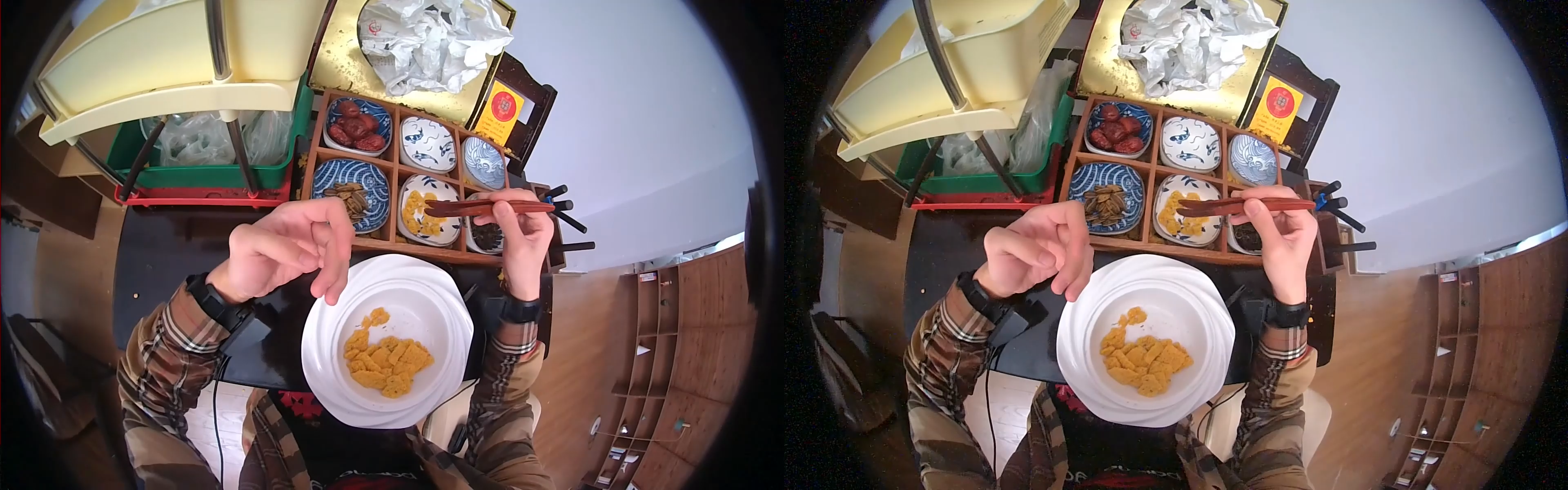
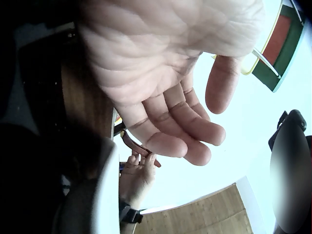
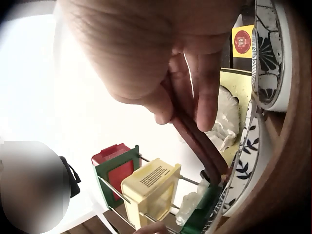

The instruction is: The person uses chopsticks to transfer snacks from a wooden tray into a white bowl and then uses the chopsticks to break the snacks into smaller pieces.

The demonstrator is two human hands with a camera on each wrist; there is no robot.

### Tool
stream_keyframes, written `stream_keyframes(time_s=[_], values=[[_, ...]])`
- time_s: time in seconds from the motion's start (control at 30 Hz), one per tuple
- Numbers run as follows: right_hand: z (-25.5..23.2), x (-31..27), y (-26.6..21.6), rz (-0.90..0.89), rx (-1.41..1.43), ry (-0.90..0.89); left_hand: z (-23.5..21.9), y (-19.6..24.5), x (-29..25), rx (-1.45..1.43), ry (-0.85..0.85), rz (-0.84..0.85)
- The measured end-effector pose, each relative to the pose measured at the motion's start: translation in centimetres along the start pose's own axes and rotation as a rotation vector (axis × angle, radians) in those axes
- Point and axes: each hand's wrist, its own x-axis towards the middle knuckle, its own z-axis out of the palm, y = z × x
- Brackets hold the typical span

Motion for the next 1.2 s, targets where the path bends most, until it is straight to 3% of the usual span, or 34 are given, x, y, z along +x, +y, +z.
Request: stream_keyframes(time_s=[0.13,0.27,0.37,0.47,0.5,0.57,0.7,0.77,1.03,1.2], values=[[0.4,-0.3,-0.1,-0.096,0.017,-0.018,0.0,-0.1,0.1,-0.032,-0.012,-0.069],[0.5,-0.5,-0.2,-0.053,-0.013,-0.025,-0.2,-0.2,0.1,-0.022,-0.049,-0.139],[0.9,-0.7,-0.7,0.044,0.168,-0.003,-0.1,-0.1,0.2,0.004,-0.056,-0.168],[1.0,-1.6,-1.0,0.064,0.377,-0.237,-0.3,-0.2,0.2,0.003,-0.060,-0.176],[1.2,-1.8,-1.3,0.070,0.382,-0.241,-0.3,-0.2,0.2,-0.010,-0.067,-0.172],[1.7,-2.1,-1.6,0.042,0.374,-0.461,-0.1,-0.2,0.3,-0.008,-0.041,-0.177],[1.9,-1.8,-2.1,0.008,0.280,-0.612,-0.1,-0.2,0.3,0.002,-0.031,-0.185],[2.2,-1.9,-2.5,0.038,0.259,-0.600,-0.1,-0.2,0.3,0.005,-0.034,-0.187],[3.0,-1.5,-3.4,0.104,0.150,-0.862,0.0,-0.1,0.4,0.011,-0.028,-0.194],[3.6,-1.5,-3.5,0.112,0.098,-0.870,0.1,0.0,0.4,0.019,-0.018,-0.198]])
